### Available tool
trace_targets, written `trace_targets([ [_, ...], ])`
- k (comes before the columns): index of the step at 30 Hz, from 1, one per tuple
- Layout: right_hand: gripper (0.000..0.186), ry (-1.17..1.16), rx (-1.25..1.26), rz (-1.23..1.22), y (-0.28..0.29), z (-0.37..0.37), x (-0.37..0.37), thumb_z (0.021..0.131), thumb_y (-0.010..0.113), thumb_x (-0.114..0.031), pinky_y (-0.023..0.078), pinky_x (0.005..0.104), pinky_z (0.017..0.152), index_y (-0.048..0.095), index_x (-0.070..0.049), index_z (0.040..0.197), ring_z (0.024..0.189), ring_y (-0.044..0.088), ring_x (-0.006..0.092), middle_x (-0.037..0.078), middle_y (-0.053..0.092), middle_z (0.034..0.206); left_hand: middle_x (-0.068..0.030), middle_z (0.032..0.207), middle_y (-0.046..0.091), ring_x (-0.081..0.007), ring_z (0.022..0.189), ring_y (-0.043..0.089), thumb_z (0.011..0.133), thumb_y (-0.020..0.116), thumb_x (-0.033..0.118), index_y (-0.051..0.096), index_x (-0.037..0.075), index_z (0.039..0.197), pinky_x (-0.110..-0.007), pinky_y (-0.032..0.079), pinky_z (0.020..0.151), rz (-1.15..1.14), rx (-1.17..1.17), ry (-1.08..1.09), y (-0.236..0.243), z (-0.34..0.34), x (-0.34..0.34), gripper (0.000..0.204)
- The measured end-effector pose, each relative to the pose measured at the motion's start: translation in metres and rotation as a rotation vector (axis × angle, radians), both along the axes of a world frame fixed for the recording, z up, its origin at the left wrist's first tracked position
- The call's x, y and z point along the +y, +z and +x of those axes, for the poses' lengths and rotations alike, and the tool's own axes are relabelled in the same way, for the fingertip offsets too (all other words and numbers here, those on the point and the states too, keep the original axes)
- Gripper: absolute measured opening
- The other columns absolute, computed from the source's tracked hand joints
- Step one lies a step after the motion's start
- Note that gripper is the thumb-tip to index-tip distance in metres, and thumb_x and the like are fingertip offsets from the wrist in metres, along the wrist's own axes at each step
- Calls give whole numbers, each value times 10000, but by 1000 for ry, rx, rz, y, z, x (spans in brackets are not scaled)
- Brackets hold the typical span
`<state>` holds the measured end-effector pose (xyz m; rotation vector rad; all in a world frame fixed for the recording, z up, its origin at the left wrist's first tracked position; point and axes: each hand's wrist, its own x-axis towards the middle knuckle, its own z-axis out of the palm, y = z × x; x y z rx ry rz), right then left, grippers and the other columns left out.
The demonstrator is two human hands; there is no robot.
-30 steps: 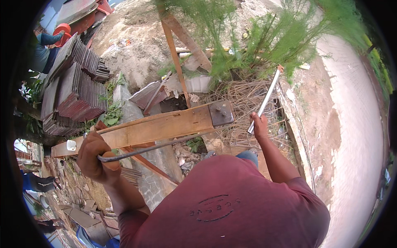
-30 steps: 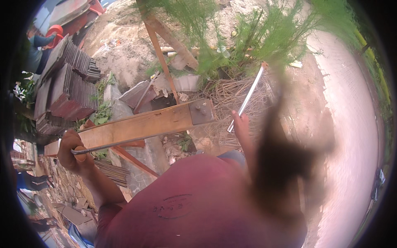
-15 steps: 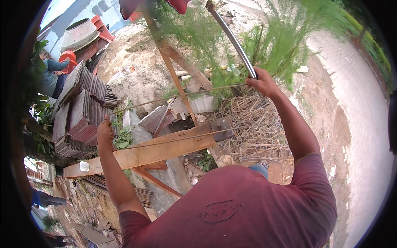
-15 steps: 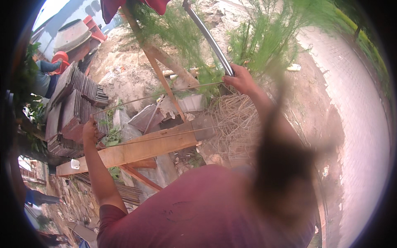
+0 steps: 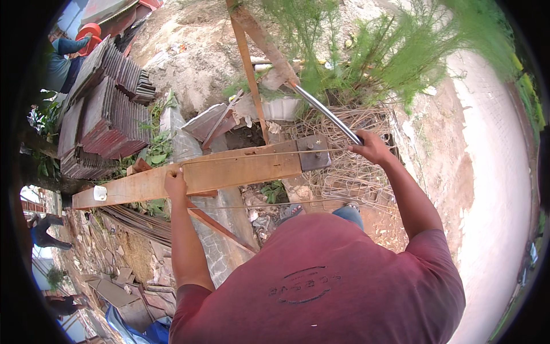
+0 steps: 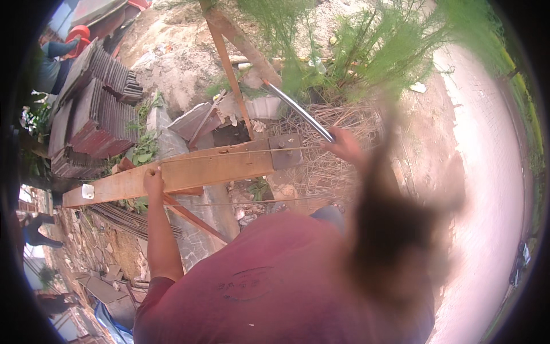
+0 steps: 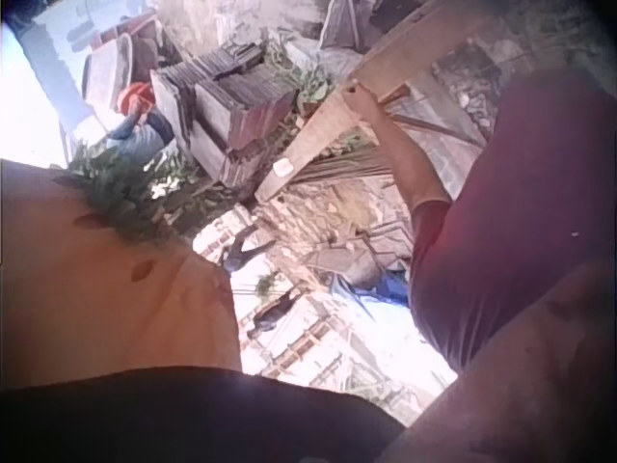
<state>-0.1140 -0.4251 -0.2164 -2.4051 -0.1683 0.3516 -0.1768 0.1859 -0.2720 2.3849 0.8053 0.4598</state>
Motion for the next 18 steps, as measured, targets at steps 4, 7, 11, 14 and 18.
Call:
trace_targets([
  [4,365,-62,-271,33,-44,-1,-20,762,710,-302,426,351,611,576,-3,924,647,530,217,109,556,701,-203,760,641,-362,729,624,813,635,148,614,-12,790,-427,463,686,200,6,-110,21,13,-38,163],
  [7,392,-69,-92,25,-12,-4,12,735,749,-262,395,317,575,579,11,960,630,464,155,53,496,683,-190,866,641,-374,832,614,805,632,152,625,24,894,-456,463,746,411,140,-78,6,9,-39,156],
  [11,346,19,7,55,-36,4,-7,749,727,-244,391,298,551,573,21,910,608,464,126,34,510,671,-171,941,631,-379,869,594,807,643,191,622,39,918,-455,458,788,479,96,-50,4,4,-38,189],
  [14,324,-7,4,68,-34,3,8,755,711,-245,391,298,542,575,19,886,596,469,123,32,514,656,-168,936,626,-369,862,597,814,645,230,616,39,896,-458,461,778,307,101,46,1,6,-32,210],
  [18,322,48,-29,-49,-26,7,36,753,708,-249,386,317,538,580,12,892,585,466,152,55,517,652,-172,906,630,-372,866,600,816,652,263,607,32,882,-455,461,772,277,128,125,3,8,-8,244],
])
